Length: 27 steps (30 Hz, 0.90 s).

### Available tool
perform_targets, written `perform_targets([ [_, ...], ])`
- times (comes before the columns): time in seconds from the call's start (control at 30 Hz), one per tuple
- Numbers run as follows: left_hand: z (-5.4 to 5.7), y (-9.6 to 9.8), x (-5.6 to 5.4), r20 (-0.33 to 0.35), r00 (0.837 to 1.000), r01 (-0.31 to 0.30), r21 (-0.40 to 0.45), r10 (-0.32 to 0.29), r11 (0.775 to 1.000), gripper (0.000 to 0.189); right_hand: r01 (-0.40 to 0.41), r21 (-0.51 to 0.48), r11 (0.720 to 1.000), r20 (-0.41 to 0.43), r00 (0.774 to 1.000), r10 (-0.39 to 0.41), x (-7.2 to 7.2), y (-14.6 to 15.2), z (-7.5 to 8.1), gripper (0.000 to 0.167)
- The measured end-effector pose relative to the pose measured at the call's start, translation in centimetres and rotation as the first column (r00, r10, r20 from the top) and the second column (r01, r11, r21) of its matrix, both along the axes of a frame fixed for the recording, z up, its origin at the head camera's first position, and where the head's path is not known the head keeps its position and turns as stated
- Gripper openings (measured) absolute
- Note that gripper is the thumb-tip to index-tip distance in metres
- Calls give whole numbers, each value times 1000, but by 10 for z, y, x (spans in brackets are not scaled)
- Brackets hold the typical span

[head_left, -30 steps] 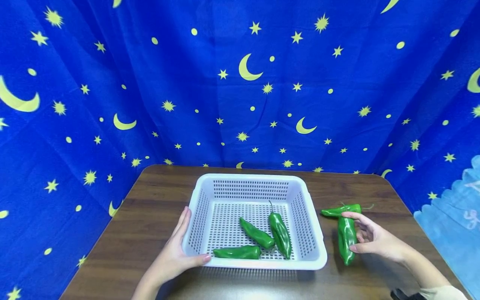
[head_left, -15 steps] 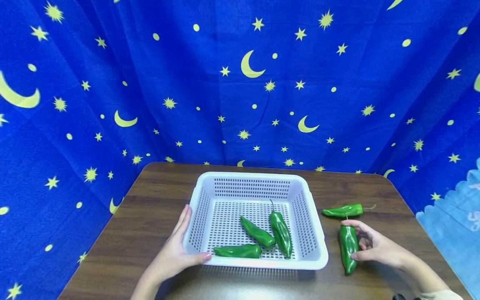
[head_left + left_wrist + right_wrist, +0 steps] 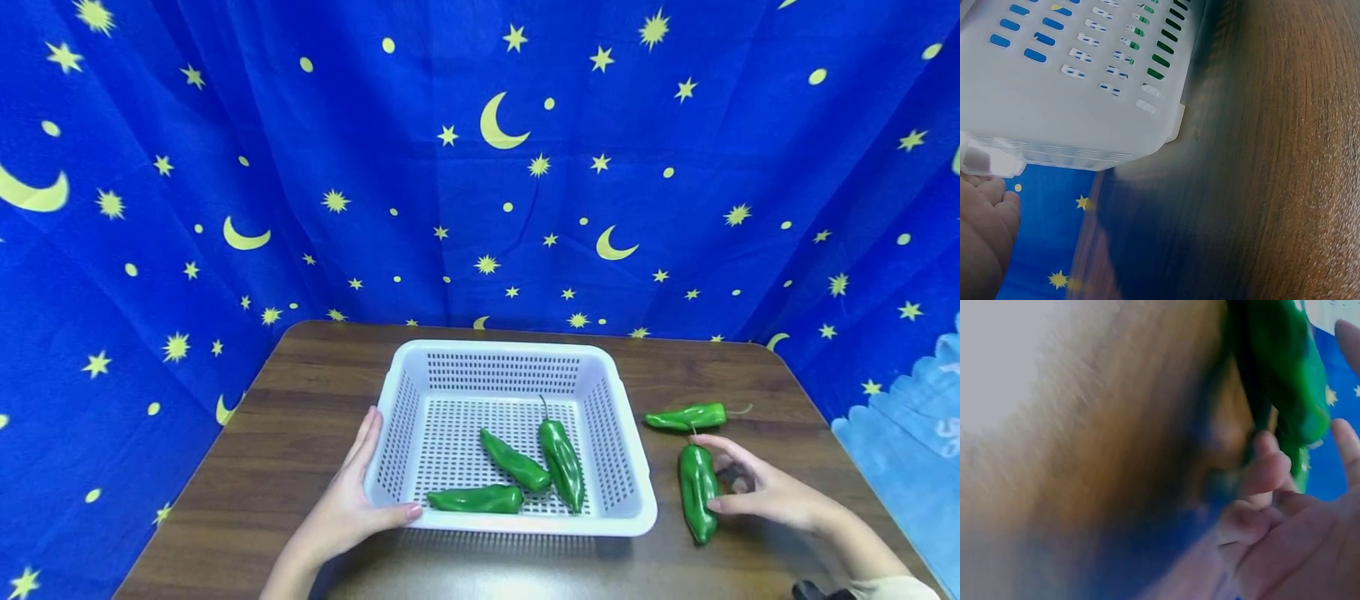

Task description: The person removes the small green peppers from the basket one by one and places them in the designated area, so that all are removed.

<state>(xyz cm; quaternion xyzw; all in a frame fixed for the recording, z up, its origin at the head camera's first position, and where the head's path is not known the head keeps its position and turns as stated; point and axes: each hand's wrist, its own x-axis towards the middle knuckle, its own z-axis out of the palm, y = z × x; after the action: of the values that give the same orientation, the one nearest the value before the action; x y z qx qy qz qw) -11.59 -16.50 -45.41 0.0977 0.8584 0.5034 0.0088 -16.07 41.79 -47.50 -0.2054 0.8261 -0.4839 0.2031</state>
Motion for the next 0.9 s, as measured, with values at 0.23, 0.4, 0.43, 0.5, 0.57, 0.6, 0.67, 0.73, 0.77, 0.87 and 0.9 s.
perform_targets([
  [0.23, 1, 0, -1, 1, 1000, -2, -3, 2, 1000, 130, 110, 106, 988, -94, 991, -100, -5, 4, 28, 82],
  [0.4, 2, 1, 1, -7, 1000, 8, -1, -8, 1000, 130, 144, 105, 984, -268, 957, -111, -23, -10, 51, 78],
  [0.43, 2, 1, 1, -8, 1000, 11, 1, -11, 1000, 130, 142, 98, 985, -291, 951, -109, -27, -15, 56, 77],
  [0.5, 3, 1, 1, -8, 1000, 12, 1, -12, 1000, 130, 122, 81, 989, -326, 941, -89, -36, -30, 65, 74],
  [0.57, 2, 1, 1, -1, 1000, 12, 1, -12, 1000, 130, 108, 79, 991, -338, 938, -76, -43, -47, 73, 72],
  [0.6, 2, 1, 1, -2, 1000, 13, 1, -13, 1000, 131, 102, 76, 992, -342, 937, -70, -47, -56, 77, 71],
  [0.67, 2, 1, 1, 2, 1000, 9, 1, -9, 1000, 130, 76, 63, 995, -333, 942, -51, -53, -75, 82, 71],
  [0.73, 2, 1, 1, 0, 1000, 11, 4, -11, 1000, 130, 41, 52, 998, -331, 944, -22, -57, -94, 84, 71],
  [0.77, 2, 1, 1, -4, 1000, 12, 5, -12, 1000, 130, 22, 48, 999, -332, 943, -5, -59, -103, 84, 72],
  [0.87, 2, 1, 1, -17, 1000, 14, 7, -14, 1000, 131, -17, 60, 998, -337, 941, 36, -61, -127, 81, 73],
  [0.9, 2, 1, 1, -19, 1000, 15, 6, -15, 1000, 130, -21, 72, 997, -342, 939, 45, -61, -135, 80, 74],
])
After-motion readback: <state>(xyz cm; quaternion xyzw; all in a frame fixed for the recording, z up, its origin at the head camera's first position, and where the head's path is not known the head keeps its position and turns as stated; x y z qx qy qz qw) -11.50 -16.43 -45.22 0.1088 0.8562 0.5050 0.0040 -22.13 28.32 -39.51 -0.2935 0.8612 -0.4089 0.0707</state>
